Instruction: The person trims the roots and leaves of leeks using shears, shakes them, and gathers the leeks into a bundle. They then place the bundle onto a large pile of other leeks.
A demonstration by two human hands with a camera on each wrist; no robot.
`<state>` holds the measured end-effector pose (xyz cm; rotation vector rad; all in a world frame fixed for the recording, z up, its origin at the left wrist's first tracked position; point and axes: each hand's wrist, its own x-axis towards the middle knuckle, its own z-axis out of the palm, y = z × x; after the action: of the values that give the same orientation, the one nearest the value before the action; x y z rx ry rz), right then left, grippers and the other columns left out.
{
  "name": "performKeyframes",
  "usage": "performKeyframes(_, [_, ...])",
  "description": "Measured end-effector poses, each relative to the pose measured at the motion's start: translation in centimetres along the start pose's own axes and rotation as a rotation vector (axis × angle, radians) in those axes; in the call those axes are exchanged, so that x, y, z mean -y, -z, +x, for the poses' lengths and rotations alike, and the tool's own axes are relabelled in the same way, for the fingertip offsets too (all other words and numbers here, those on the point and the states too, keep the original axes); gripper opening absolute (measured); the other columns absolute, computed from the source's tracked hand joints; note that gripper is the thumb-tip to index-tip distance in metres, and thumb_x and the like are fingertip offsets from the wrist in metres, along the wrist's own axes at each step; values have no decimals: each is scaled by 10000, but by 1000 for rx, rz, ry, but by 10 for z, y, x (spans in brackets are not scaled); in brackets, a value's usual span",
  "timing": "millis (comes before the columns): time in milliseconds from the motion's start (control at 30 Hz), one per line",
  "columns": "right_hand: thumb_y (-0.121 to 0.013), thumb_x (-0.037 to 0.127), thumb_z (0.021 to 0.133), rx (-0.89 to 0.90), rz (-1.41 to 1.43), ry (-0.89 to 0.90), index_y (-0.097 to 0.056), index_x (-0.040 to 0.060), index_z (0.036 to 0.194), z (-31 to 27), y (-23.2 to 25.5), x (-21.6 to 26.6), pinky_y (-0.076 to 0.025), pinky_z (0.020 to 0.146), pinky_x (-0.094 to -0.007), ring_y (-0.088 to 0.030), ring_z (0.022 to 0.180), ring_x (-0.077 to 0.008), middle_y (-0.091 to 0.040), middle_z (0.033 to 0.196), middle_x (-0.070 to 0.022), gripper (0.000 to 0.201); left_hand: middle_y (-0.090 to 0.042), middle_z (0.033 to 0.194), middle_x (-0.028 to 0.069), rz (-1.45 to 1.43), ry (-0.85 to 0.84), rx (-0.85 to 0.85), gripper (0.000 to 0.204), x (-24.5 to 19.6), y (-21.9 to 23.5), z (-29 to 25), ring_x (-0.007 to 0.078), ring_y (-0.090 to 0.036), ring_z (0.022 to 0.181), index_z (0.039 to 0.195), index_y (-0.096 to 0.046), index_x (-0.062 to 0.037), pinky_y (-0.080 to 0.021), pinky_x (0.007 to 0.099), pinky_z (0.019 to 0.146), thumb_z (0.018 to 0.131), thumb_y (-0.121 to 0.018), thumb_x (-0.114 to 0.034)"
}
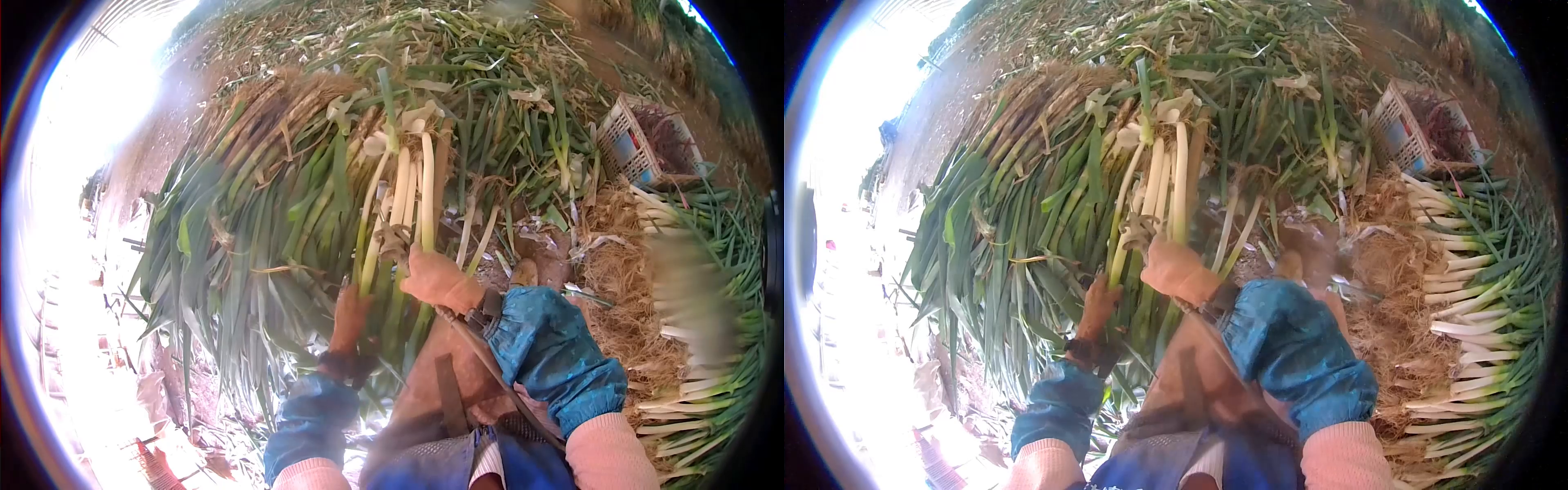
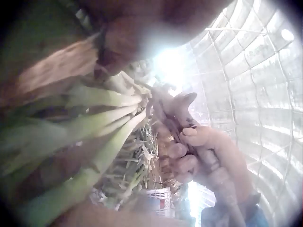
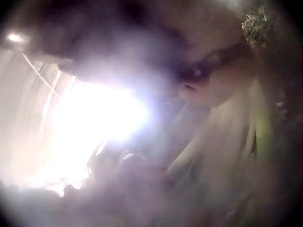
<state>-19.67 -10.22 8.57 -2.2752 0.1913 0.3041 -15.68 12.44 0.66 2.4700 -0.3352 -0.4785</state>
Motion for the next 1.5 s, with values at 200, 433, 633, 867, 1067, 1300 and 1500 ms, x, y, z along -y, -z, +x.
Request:
performKeyframes(200, [-563,173,685,59,-18,-39,-433,-140,953,-8,-2,0,-482,686,-476,-586,757,-452,-584,754,-305,433,-607,824,179,-461,318,47,376,-34,9,-44,286,-618,710,1103,-535,-5,-472,402,562,797,-578,-218])
performKeyframes(433, [-572,164,679,-57,-56,79,-413,-136,955,-24,3,4,-480,672,-492,-586,720,-457,-577,711,-310,438,-594,771,129,-430,67,-153,352,-78,12,-8,216,-558,652,1102,-533,21,-458,348,569,806,-543,-168])
performKeyframes(633, [-567,155,695,-230,-80,-44,-414,-99,926,4,22,-8,-487,680,-500,-591,734,-462,-585,732,-315,376,-589,828,276,-307,-74,-162,336,-77,-37,57,436,-570,780,1071,-524,2,-442,474,672,800,-544,-196])
performKeyframes(867, [-585,187,729,-261,-53,-146,-387,-103,1004,34,29,-14,-498,688,-463,-605,765,-431,-596,779,-294,446,-571,772,216,116,-361,-162,183,-58,-35,61,407,-567,730,964,-540,-41,-454,479,635,811,-512,-138])
performKeyframes(1067, [-642,203,691,-51,60,4,-430,-107,960,14,19,9,-482,671,-454,-596,726,-440,-575,728,-314,461,-526,850,122,700,-297,-656,104,-30,54,155,280,-521,882,868,-537,-51,-477,376,723,770,-503,-42])
performKeyframes(1300, [-642,211,701,49,105,-6,-433,-89,970,13,8,18,-469,685,-454,-590,758,-438,-576,737,-295,455,-577,899,169,751,-135,-552,155,-23,40,182,350,-565,877,894,-535,-28,-489,426,701,781,-561,-130])
performKeyframes(1500, [-616,203,706,89,75,80,-424,-98,978,3,-2,28,-472,694,-459,-589,774,-443,-580,771,-301,449,-638,837,172,575,20,-268,246,-37,69,167,348,-620,830,820,-606,-62,-486,447,690,705,-648,-275])
